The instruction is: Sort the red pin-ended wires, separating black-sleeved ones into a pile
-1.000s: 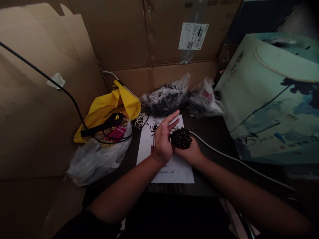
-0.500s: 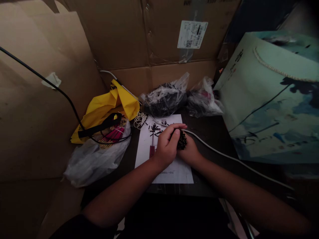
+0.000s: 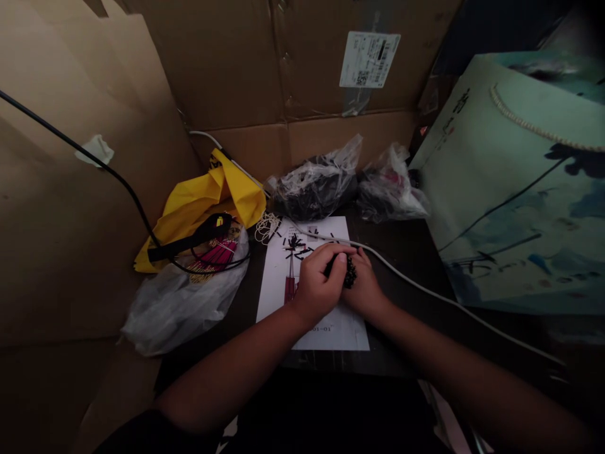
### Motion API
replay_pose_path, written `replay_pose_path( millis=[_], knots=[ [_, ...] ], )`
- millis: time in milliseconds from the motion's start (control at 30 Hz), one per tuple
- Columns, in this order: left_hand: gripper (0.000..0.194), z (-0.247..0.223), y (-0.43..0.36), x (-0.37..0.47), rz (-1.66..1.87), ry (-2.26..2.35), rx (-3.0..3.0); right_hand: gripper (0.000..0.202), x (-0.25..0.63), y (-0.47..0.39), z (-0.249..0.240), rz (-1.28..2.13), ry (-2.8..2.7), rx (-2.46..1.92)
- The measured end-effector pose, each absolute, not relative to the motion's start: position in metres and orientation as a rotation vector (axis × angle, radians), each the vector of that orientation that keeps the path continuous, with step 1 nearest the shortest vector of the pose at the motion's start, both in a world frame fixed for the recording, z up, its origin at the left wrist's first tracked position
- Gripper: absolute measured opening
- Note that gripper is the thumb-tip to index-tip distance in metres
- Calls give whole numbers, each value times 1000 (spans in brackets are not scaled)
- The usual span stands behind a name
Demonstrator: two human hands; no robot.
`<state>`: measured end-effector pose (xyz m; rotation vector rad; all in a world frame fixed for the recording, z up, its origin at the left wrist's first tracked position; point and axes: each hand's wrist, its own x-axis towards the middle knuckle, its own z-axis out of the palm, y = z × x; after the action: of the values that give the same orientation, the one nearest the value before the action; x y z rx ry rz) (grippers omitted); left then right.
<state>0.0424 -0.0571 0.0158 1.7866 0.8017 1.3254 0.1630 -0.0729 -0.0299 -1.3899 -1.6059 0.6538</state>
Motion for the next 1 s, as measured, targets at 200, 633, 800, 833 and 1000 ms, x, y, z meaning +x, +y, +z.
replay_pose_path(
  millis=[200,633,800,833,1000],
  knots=[
    [15,21,-57,47,1338,860,1789,21,166,-75,-36,509,-1701,-1391],
    [48,25,-51,45,1295,512,1436,15,165,-75,-23,908,-1429,-1314],
    [50,21,-41,33,1374,565,1523,21,170,-78,-7,1146,-1205,-1156],
    [49,20,-41,31,1367,616,1600,23,171,-78,-4,1158,-1202,-1125],
    [77,24,-50,26,1228,642,2163,38,174,-79,9,1096,-1132,-1101]
  ],
)
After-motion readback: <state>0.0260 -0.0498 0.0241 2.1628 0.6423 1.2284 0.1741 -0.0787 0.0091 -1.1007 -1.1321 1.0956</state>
